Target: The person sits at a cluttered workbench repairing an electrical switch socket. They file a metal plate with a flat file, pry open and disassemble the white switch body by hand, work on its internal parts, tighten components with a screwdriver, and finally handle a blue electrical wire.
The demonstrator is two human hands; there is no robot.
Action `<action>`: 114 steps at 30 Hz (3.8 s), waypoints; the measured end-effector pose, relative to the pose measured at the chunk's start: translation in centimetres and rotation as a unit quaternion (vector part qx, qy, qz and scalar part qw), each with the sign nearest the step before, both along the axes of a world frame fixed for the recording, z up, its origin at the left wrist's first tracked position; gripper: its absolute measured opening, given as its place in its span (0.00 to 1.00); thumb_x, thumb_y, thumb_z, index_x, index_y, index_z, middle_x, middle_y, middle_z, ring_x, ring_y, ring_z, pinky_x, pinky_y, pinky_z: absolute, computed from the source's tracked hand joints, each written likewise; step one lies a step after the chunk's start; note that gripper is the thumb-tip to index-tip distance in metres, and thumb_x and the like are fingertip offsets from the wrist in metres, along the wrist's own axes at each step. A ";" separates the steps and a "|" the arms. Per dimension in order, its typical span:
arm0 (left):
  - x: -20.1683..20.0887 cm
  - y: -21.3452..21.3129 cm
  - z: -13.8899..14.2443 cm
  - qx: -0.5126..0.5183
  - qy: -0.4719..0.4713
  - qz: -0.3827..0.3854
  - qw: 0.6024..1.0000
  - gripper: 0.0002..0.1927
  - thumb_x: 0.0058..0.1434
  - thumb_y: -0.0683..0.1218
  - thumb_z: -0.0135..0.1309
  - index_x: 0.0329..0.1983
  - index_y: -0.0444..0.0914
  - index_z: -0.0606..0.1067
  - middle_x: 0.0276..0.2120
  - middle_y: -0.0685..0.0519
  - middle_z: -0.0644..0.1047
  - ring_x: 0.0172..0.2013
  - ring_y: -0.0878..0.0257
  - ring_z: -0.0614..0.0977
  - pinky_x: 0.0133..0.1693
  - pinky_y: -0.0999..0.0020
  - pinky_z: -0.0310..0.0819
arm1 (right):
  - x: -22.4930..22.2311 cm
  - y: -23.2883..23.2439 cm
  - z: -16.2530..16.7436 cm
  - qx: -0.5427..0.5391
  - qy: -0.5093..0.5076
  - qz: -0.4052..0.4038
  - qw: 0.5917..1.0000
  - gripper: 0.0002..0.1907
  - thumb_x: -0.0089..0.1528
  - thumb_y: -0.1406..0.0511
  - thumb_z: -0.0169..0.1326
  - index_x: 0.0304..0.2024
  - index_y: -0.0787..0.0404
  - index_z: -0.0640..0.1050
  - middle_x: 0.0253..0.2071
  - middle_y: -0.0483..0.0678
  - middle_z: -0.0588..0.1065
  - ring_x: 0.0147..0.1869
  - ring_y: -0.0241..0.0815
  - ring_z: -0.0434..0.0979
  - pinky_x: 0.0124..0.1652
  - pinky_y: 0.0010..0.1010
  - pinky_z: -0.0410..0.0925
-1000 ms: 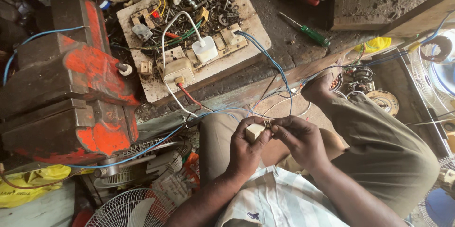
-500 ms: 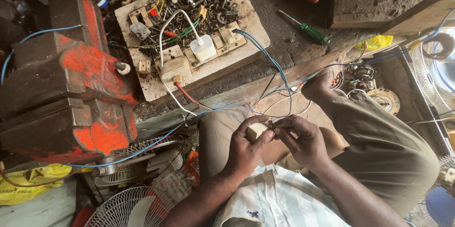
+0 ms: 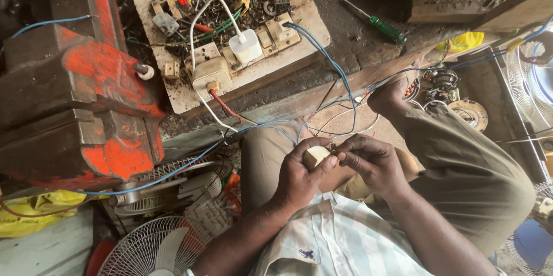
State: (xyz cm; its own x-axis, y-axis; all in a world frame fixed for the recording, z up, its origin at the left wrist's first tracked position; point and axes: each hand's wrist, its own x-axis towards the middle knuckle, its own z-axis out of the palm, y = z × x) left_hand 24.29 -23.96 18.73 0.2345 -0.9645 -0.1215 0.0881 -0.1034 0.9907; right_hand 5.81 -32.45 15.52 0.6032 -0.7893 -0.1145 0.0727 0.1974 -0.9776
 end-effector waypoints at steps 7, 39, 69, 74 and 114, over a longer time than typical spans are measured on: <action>0.4 0.1 -0.4 0.018 0.007 0.003 1.000 0.17 0.63 0.43 0.62 0.54 0.37 0.76 0.43 0.52 0.81 0.43 0.67 0.81 0.46 0.70 0.77 | 0.4 0.4 -1.3 0.003 -0.013 -0.011 1.000 0.06 0.63 0.73 0.60 0.43 0.68 0.81 0.43 0.48 0.79 0.48 0.36 0.79 0.50 0.28 0.73; 1.9 0.9 -1.8 0.091 0.287 -0.027 0.953 0.21 0.62 0.50 0.64 0.55 0.36 0.76 0.42 0.55 0.80 0.40 0.68 0.80 0.45 0.71 0.74 | 2.4 1.3 0.5 -0.198 0.057 -0.016 0.978 0.20 0.61 0.75 0.61 0.55 0.63 0.76 0.55 0.50 0.77 0.58 0.39 0.77 0.56 0.30 0.71; 2.1 0.2 -1.9 0.078 0.455 0.018 0.887 0.26 0.76 0.60 0.39 0.62 0.35 0.69 0.41 0.48 0.76 0.41 0.58 0.80 0.48 0.60 0.75 | -0.2 1.1 -3.2 0.073 -0.114 -0.014 0.991 0.25 0.61 0.77 0.59 0.61 0.66 0.71 0.57 0.52 0.75 0.57 0.38 0.77 0.55 0.31 0.73; 1.3 0.1 -2.0 0.075 0.395 0.024 0.915 0.25 0.76 0.59 0.38 0.62 0.36 0.69 0.42 0.49 0.76 0.42 0.59 0.79 0.49 0.61 0.76 | -0.5 1.1 -3.4 0.077 -0.115 -0.015 0.990 0.25 0.61 0.77 0.59 0.60 0.67 0.71 0.57 0.53 0.75 0.58 0.37 0.77 0.56 0.31 0.73; -1.7 2.2 0.5 -0.065 0.041 -0.058 0.995 0.23 0.80 0.55 0.38 0.65 0.33 0.65 0.53 0.47 0.75 0.53 0.62 0.76 0.59 0.66 0.70 | -2.9 2.7 -2.9 0.228 -0.259 0.045 0.938 0.15 0.62 0.76 0.58 0.51 0.66 0.74 0.54 0.56 0.75 0.59 0.48 0.77 0.58 0.42 0.70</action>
